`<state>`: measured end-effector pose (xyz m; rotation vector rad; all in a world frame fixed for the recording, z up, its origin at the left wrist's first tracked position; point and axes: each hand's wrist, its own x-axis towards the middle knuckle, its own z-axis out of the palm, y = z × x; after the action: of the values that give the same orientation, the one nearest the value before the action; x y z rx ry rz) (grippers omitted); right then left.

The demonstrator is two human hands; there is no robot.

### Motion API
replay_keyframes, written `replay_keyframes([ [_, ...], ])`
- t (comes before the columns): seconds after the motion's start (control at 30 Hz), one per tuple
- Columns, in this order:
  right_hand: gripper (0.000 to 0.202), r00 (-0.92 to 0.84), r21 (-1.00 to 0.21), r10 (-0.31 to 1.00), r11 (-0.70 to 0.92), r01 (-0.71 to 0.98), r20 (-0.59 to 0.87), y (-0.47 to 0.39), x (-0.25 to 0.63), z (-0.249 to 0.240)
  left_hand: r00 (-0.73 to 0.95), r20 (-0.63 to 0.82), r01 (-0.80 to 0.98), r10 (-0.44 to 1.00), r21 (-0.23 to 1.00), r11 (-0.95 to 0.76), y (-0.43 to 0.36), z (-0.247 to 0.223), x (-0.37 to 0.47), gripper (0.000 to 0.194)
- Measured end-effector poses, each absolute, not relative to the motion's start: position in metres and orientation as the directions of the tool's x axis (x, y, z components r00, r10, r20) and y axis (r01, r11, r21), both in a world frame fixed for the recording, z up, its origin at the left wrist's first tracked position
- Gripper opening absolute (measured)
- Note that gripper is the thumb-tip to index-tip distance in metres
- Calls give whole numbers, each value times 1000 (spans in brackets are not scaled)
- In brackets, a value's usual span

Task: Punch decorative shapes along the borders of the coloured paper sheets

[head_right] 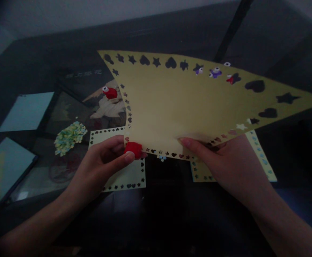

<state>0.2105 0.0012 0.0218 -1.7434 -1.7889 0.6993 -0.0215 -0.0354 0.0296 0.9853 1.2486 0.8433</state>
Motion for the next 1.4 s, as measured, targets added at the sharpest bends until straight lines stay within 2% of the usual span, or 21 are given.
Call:
replay_keyframes([
  [0.3, 25, -40, -694, 998, 57, 718, 41, 2, 210, 23, 138, -367, -1, 920, 929, 371, -35, 30, -21, 18],
  [0.73, 37, -9, -690, 999, 35, 723, 41, 4, 211, 20, 126, -344, -28, 930, 936, 350, -34, 28, -19, 14],
  [1.27, 25, -19, -671, 996, 73, 738, 87, 2, 212, 18, 131, -368, -54, 920, 924, 378, -33, 29, -19, 17],
  [1.4, 29, -23, -670, 997, 70, 739, 79, 3, 212, 18, 132, -363, -44, 922, 927, 371, -34, 29, -20, 16],
])
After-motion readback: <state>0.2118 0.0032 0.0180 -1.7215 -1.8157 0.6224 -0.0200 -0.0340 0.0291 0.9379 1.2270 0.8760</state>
